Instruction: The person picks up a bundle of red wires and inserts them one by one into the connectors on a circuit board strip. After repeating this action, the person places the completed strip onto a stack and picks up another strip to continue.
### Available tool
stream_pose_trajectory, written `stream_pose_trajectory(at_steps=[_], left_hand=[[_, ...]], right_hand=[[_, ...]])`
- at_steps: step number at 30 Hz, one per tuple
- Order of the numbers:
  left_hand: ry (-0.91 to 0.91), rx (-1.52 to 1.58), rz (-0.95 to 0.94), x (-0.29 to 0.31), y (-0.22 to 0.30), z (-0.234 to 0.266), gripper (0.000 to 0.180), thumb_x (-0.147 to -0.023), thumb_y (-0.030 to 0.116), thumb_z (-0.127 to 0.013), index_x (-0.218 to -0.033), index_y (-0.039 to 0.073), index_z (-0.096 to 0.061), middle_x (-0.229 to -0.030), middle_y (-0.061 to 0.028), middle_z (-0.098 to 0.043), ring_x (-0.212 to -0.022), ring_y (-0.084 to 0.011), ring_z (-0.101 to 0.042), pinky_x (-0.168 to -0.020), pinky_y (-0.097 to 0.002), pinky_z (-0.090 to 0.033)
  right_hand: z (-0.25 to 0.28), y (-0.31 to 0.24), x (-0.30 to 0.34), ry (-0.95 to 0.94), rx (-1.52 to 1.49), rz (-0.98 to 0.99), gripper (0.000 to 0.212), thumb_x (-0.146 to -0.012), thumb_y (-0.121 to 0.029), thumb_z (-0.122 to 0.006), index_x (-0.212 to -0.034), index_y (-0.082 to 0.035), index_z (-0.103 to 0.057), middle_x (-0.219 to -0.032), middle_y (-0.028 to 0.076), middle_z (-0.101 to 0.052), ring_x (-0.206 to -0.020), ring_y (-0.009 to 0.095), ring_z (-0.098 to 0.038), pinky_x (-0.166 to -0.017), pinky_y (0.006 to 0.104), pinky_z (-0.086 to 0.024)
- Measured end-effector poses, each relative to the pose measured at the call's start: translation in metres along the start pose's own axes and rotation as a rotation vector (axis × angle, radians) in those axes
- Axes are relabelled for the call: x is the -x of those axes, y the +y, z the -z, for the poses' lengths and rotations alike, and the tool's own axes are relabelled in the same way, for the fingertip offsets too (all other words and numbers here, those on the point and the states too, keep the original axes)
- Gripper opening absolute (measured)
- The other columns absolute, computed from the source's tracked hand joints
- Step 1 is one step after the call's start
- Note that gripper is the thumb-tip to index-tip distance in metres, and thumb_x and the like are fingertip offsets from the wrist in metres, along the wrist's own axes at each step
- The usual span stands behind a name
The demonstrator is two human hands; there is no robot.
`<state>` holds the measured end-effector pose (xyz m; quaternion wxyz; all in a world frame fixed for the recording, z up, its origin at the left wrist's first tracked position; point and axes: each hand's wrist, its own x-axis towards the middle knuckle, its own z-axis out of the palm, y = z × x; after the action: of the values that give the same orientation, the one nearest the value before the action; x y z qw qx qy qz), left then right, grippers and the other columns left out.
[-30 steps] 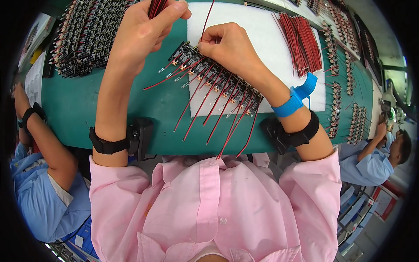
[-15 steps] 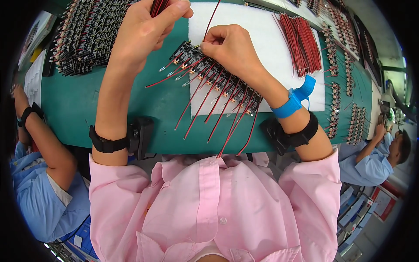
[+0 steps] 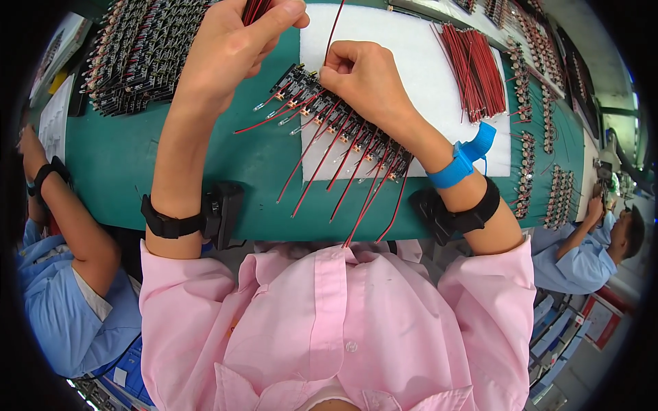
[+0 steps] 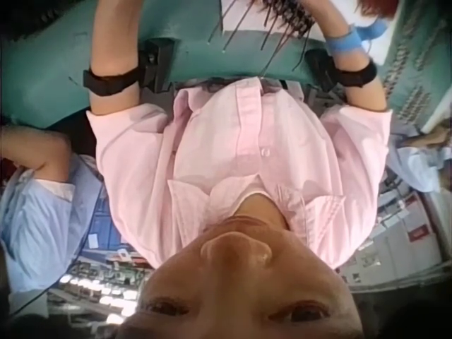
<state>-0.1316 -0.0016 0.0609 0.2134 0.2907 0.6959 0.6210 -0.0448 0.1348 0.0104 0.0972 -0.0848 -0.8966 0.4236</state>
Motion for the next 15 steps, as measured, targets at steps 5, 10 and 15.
stream_pose_trajectory(at_steps=[5,10,15], left_hand=[[-0.001,0.015,-0.013,0.0008,0.0004,0.0002,0.024,-0.076,0.020,-0.053,-0.069,-0.003,-0.055,-0.054,0.0038,-0.041,-0.051,-0.0054,-0.037,-0.045,-0.0225,-0.030],[-0.003,-0.001,-0.018,-0.0001,-0.0007,0.0009,0.024,-0.076,0.020,-0.053,-0.069,-0.003,-0.055,-0.054,0.0037,-0.041,-0.051,-0.0054,-0.037,-0.045,-0.0223,-0.030],[-0.001,0.006,-0.017,-0.0004,-0.0016,0.0000,0.023,-0.076,0.019,-0.053,-0.069,-0.003,-0.055,-0.054,0.0037,-0.041,-0.052,-0.0053,-0.038,-0.046,-0.0221,-0.031]], right_hand=[[0.0010,-0.0003,0.0004,-0.015,-0.063,-0.025,0.012,-0.068,-0.008,-0.056,-0.062,0.002,-0.052,-0.054,-0.002,-0.047,-0.051,0.003,-0.039,-0.046,0.0183,-0.031],[0.0006,0.0006,-0.0005,-0.029,-0.058,-0.016,0.012,-0.068,-0.008,-0.056,-0.063,0.002,-0.052,-0.055,-0.002,-0.047,-0.051,0.003,-0.039,-0.047,0.0182,-0.032],[-0.0001,0.0008,-0.0005,-0.023,-0.035,-0.018,0.012,-0.068,-0.008,-0.056,-0.062,0.002,-0.052,-0.055,-0.002,-0.047,-0.051,0.003,-0.039,-0.047,0.0183,-0.032]])
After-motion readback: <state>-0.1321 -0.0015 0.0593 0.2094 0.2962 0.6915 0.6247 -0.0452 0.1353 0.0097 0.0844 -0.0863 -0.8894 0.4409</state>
